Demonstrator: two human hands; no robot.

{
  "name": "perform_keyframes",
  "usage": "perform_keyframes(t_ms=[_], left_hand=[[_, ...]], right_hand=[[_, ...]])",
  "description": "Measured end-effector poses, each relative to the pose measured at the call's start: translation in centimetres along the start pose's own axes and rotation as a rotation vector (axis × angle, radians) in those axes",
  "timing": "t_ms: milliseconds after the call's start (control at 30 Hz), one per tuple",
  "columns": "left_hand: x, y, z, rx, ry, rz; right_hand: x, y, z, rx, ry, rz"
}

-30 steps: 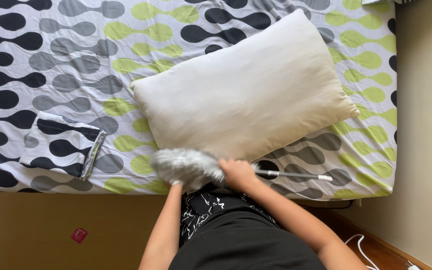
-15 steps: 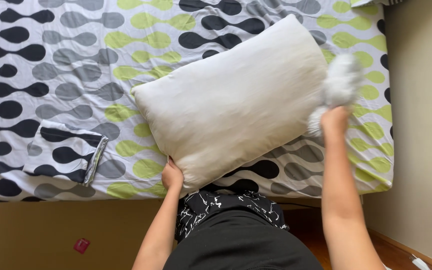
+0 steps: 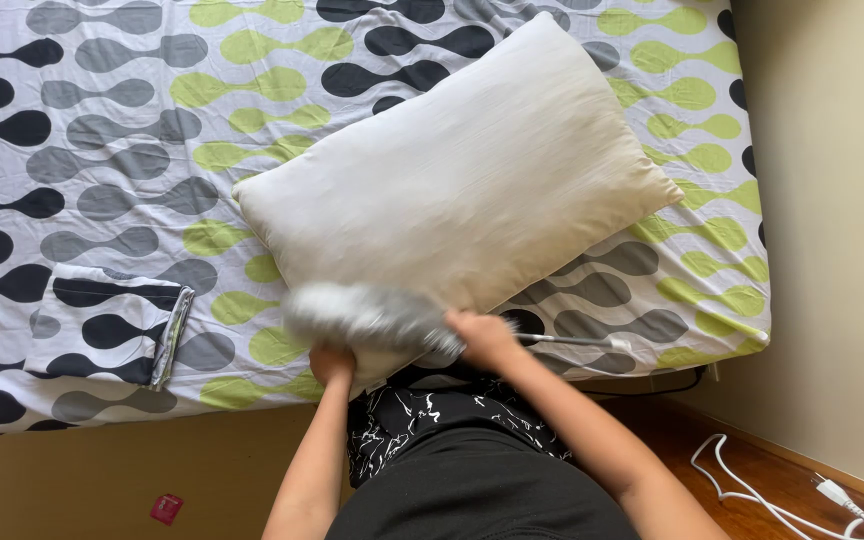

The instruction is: The person uses a feather duster to clean a white pillow on a bed. They repeatedly brush the pillow surface, flip it over, and dust both sides before lifting the pillow and placing it against a wall.

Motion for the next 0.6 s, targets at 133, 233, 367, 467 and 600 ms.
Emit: perform_keyframes(t_ms=[133,233,367,467,600], left_hand=[[-1.2,-0.3,-0.9,0.032,0.010,0.030],[-0.9,-0.4,-0.4,0.045,0.038,0.068],[-1.7,-0.9,-1.6,0.073,0.065,0.039],[-2.1,-1.0,-2.7,0.154,0.157,-0.021],[-1.3,-0.6,-2.8,0.334,0.631,-0.293]], right_hand=[[1.7,2.3,14.9,-0.222,-0.003,0.297],[4.7,5.9,25.4,-0.694,-0.053,0.474],[6.1,9.4,33.6,-1.096,-0.241,0.860],[7.2,9.5,34.0,-1.182,-0.372,1.058],[2.1,7.0,39.0,-1.093,-0.468,1.187]])
Point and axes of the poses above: each hand's wrist, its own y-axis away from the middle knuckle, its own x-axis out of the back of the hand, z = x × y, the point moved 2 cm from there along -y, towards the middle knuckle, and after that the axes turned 9 degrees about z, right-handed, at the moved point
